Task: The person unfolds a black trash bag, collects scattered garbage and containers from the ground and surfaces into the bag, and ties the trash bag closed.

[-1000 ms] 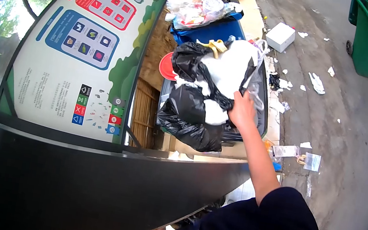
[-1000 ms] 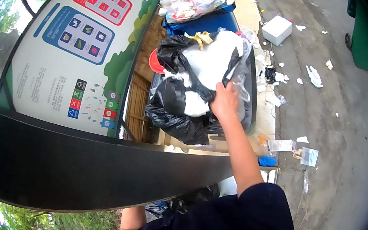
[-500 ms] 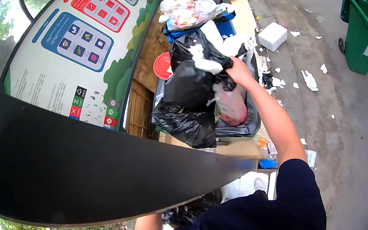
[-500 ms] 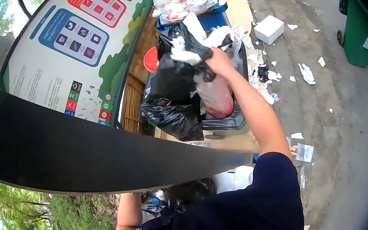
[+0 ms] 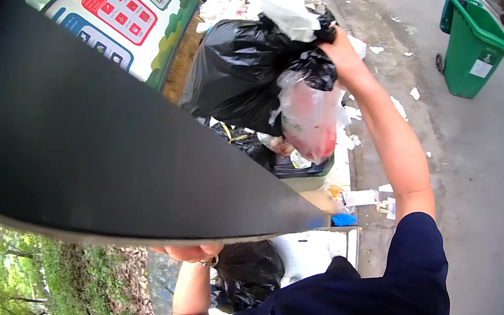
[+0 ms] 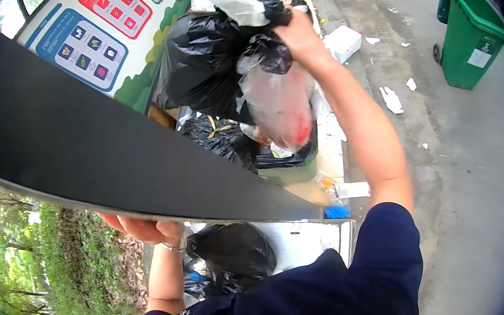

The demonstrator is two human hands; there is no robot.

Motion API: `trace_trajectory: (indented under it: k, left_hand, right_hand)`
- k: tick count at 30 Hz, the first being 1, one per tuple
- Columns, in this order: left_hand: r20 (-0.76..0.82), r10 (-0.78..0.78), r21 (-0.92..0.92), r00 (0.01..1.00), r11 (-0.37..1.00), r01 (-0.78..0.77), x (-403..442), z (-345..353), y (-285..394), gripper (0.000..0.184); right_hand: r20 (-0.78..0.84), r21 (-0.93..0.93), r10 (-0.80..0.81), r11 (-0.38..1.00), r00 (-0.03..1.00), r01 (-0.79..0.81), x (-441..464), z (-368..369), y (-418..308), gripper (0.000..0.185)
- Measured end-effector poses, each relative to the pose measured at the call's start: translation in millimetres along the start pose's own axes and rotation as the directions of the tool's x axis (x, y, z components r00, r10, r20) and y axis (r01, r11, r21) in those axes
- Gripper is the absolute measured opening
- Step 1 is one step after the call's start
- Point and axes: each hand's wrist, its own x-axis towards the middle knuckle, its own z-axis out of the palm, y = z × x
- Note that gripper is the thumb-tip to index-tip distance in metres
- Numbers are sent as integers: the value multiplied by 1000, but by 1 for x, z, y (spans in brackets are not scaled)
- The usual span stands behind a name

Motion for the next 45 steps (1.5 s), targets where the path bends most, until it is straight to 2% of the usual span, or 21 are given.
trace_trajectory:
  k: [6,7,11,12,15,17,19,21,22,24,29,31,32,34,37,38,40,41,42,43,45]
  left_hand:
    - [115,88,42,989,995,-93,-9,-27,-16,54]
    - [104,22,-24,994,1000,-20,-19,-33,-15,53]
    - [199,71,-244,977,970,-20,-57,-57,-42,56]
    - [195,41,-245,980,969,8,-66,-63,-52,56]
    - [461,-225,-195,859,918,345,-102,-77,-76,57]
    - [610,-410,-14,678,850,527,-131,-87,-89,61]
    - [671,-593,241,445,742,626,-246,-134,-120,66]
    - [621,-761,501,188,570,651,-370,-232,-106,75]
    - [550,-828,611,108,487,624,-412,-288,-74,81]
    - [414,-902,794,-119,294,532,-462,-373,-34,84]
    - [-37,-816,862,-576,-318,396,-536,-476,3,95]
    - [-220,-694,790,-686,-540,292,-559,-495,14,97]
    - [-234,-642,708,-730,-627,325,-567,-504,21,98]
    - [-150,-638,580,-755,-675,455,-579,-511,25,102]
    - [-168,-825,532,-540,-537,655,-594,-492,19,104]
    - [-154,-871,532,-466,-471,704,-601,-485,16,105]
    - [-135,-907,586,-399,-398,706,-597,-481,15,74]
    - [-78,-848,617,-524,-454,643,-605,-484,13,53]
    - [-23,-768,649,-640,-498,575,-615,-489,13,33]
    - [-128,-839,627,-529,-482,612,-618,-491,21,18]
    - [-268,-818,511,-508,-568,645,-625,-506,39,21]
  right_hand:
    - [-45,-350,0,937,999,-16,-42,-35,-74,29]
    - [-25,-382,-11,924,1000,0,-55,-38,-85,30]
    - [-61,-507,-17,862,998,-17,-75,-37,-114,30]
    - [-82,-544,-7,838,997,-39,-78,-37,-116,31]
    - [-226,-705,-9,692,974,-157,-88,-31,-127,33]
    - [-339,-771,26,566,940,-293,-96,-43,-129,34]
    - [-436,-834,17,369,900,-411,-145,-17,-88,32]
    - [-488,-652,64,637,871,-412,-261,-22,-77,33]
    - [-386,-782,46,514,921,-353,-321,-14,-112,36]
    - [-346,-678,78,668,935,-307,-400,46,-145,34]
    - [-280,-848,146,426,949,-316,-483,145,-127,36]
    - [-411,-570,324,637,852,-518,-526,143,-105,37]
    - [-416,-618,292,604,861,-504,-545,148,-95,38]
    - [-466,-554,336,611,819,-566,-578,183,-89,32]
    - [-481,-451,449,610,753,-651,-609,214,-68,25]
    - [-495,-357,428,693,756,-627,-615,234,-63,23]
    - [-458,-308,532,657,713,-688,-634,236,-58,21]
    - [-105,202,737,674,668,-711,-644,230,-50,19]
    - [-198,168,740,672,643,-721,-648,246,-52,15]
    - [-290,136,736,664,612,-735,-651,264,-54,11]
    - [-339,93,749,629,569,-772,-662,287,-54,8]
